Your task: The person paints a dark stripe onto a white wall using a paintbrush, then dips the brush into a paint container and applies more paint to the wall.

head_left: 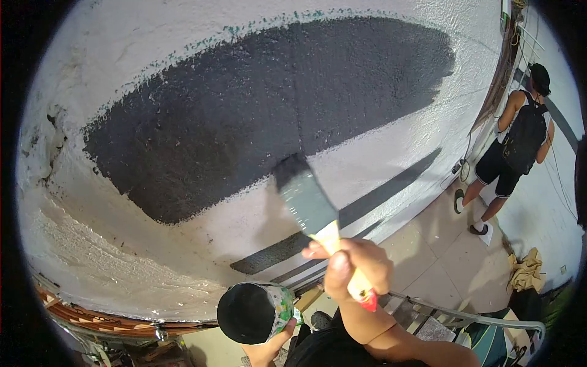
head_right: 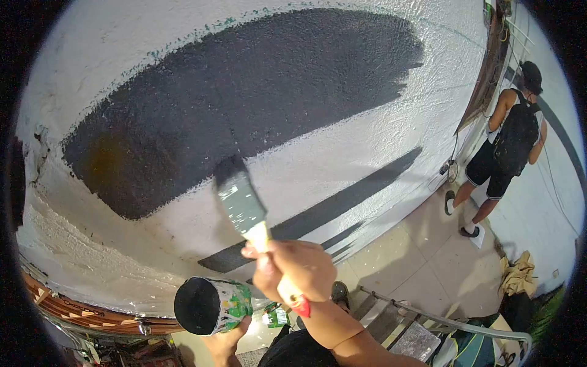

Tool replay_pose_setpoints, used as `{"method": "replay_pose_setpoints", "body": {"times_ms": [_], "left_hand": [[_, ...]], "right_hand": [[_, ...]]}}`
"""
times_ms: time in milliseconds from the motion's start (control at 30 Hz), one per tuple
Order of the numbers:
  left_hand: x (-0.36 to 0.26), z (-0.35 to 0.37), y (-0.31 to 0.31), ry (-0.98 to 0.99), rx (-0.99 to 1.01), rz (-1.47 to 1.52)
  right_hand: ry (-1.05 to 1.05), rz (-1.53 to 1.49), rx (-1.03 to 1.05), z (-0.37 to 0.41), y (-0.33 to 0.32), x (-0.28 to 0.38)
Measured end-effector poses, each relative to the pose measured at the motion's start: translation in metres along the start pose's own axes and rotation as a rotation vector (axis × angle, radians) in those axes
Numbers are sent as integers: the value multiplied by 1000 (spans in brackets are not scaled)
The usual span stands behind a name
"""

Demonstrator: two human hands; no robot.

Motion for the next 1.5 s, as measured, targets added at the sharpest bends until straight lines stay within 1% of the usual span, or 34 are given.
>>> {"method": "replay_pose_setpoints", "body": {"times_ms": [67, 100, 200, 233, 267, 333, 367, 400, 467, 567, 600, 667, 700, 767, 800, 833, 867, 933, 967, 1000, 1067, 1100, 1167, 1200, 1233, 1333, 1367, 1400, 1467, 1500], "left_hand": [[15, 0, -8, 41, -30, -56], [18, 1, -10, 34, -12, -58], [16, 0, -11, 5, 18, -23], [14, 0, -9, -16, 11, 13], [13, 0, -9, -37, 5, 47], [10, 2, -10, -70, 12, 12], [10, 2, -11, -85, 17, -7], [11, 2, -13, -36, 17, -53], [17, 0, -15, 65, 18, -141], [20, 1, -12, 59, -51, -8], [23, 1, -12, 58, -54, -27], [28, 2, -16, 53, -64, -73], [27, 2, -17, 38, -32, -93], [21, 1, -17, 11, 33, -126], [18, 2, -18, -13, 11, -77], [15, 4, -16, -37, -10, -28], [15, 5, -16, -60, -32, 21], [19, 7, -19, -77, -30, -1], [20, 7, -19, -84, -30, -10], [19, 7, -19, -81, -46, 36], [18, 8, -18, -74, -75, 124], [18, 7, -19, -45, -70, 74], [19, 6, -22, 15, -58, -27], [20, 6, -22, 8, -56, -20], [21, 6, -22, 1, -53, -12], [28, 7, -23, -38, -39, -27], [29, 7, -24, -53, -32, -39], [29, 7, -25, -49, -35, -18], [28, 8, -26, -44, -46, 25], [29, 9, -28, -39, -64, 26]], "right_hand": [[-153, -93, -121, 9, 10, 1], [-224, -93, -116, 12, 12, -1], [-72, -45, -294, 15, 0, -11], [-1, -28, -303, 12, -5, -15], [-4, 8, -335, 10, -12, -19], [-95, 39, -401, 2, -22, -20], [-67, -4, -462, 3, -26, -21], [-86, 8, -465, -1, -28, -20], [-174, -63, -585, 1, -28, -23], [-127, -26, -374, 7, -19, -18], [-120, -29, -350, 10, -12, -17], [-293, -59, -292, 18, -1, -17], [-270, -73, -286, 19, 2, -17], [-218, -43, -121, 16, 5, -7], [-192, -28, -37, 14, 7, -5], [-271, -54, -107, 15, 11, -3], [-228, -29, -93, 14, 10, -4], [-139, 24, -65, 12, 6, -4], [-150, -104, -426, 22, 8, -13], [-37, -38, -330, 14, 2, -12], [-79, -12, -348, 11, -8, -15], [-140, -54, -445, 10, -7, -14], [-152, -92, -454, 14, 0, -15], [-158, -110, -461, 17, 1, -14], [-76, -36, -249, 20, 3, -12], [-105, -82, -126, 21, 20, -1], [-218, -139, -205, 23, 25, 0], [-203, -74, -28, 19, 29, 7], [-184, -98, -5, 17, 31, 10], [-183, -74, -44, 19, 28, 8]]}}
Point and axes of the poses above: each hand's wrist, its own z-axis away from the middle knuckle, its own y-axis out of the palm, x = y × z, the point moved 5 cm from there along -z, towards the middle knuckle, and after that the axes turned 14 degrees about -z, right-handed, at the moved point
